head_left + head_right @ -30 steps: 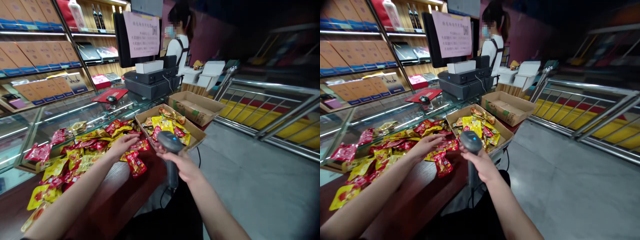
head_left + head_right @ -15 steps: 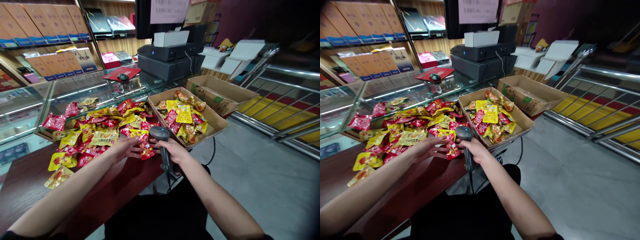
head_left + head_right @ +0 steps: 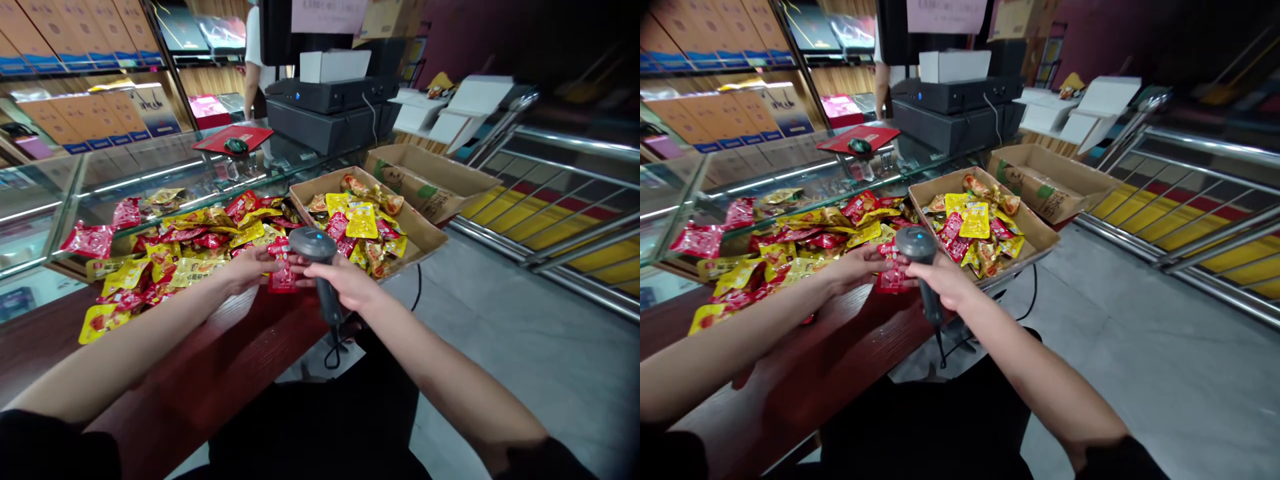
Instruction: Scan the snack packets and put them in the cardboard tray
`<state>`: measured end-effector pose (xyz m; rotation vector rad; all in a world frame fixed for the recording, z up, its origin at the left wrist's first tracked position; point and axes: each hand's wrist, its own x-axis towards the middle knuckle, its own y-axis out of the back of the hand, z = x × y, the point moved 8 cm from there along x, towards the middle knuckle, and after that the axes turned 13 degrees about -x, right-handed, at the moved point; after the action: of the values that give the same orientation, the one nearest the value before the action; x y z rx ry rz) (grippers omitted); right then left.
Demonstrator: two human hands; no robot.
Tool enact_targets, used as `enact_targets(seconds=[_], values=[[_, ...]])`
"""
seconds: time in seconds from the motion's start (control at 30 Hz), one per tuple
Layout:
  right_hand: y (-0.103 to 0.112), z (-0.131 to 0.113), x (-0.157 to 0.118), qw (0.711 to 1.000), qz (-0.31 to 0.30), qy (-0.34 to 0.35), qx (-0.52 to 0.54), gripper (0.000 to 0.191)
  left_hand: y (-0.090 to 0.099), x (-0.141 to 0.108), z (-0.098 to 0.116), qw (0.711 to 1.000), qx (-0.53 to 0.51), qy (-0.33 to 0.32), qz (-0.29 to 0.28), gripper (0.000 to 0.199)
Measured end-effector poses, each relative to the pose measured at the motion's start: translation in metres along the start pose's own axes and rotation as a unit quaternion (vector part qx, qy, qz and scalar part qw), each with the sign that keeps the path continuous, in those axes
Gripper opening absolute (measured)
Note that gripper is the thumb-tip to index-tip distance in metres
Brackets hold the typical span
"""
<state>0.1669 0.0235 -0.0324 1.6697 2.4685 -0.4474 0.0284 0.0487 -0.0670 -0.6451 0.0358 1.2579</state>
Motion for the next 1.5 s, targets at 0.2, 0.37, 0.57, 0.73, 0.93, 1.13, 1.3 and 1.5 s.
enact_targets(seconds=[0.2,0.37,0.57,0.73,0.93,1.13,1.3,1.5], values=[[0.023,-0.049,0.037,0.997,0.027,-0.031,-0.063,0.010,0.007,0.049,0.057,0.993,0.023,-0.096,0.066,0.047],[0.041,-0.048,0.025,0.992,0.047,-0.066,-0.092,0.005,-0.029,0.057,0.077,0.995,0.037,-0.092,0.025,0.047],[0.094,-0.047,-0.057,0.984,0.148,0.007,-0.096,0.008,-0.130,0.066,0.060,0.994,0.048,-0.046,-0.092,0.044],[0.158,-0.045,-0.159,0.952,0.285,0.038,-0.105,0.012,-0.254,0.077,-0.001,0.971,0.087,0.017,-0.223,0.045],[0.221,-0.023,-0.255,0.900,0.433,0.043,-0.040,0.013,-0.377,0.081,-0.071,0.935,0.120,0.045,-0.331,0.044],[0.231,-0.014,-0.258,0.904,0.426,0.027,-0.027,0.011,-0.403,0.094,-0.085,0.928,0.137,0.036,-0.345,0.044],[0.225,-0.016,-0.229,0.919,0.391,0.033,-0.044,0.008,-0.378,0.103,-0.061,0.942,0.117,0.019,-0.314,0.044],[0.206,-0.030,-0.201,0.931,0.353,0.054,-0.075,0.008,-0.347,0.113,-0.038,0.957,0.104,-0.005,-0.270,0.045]])
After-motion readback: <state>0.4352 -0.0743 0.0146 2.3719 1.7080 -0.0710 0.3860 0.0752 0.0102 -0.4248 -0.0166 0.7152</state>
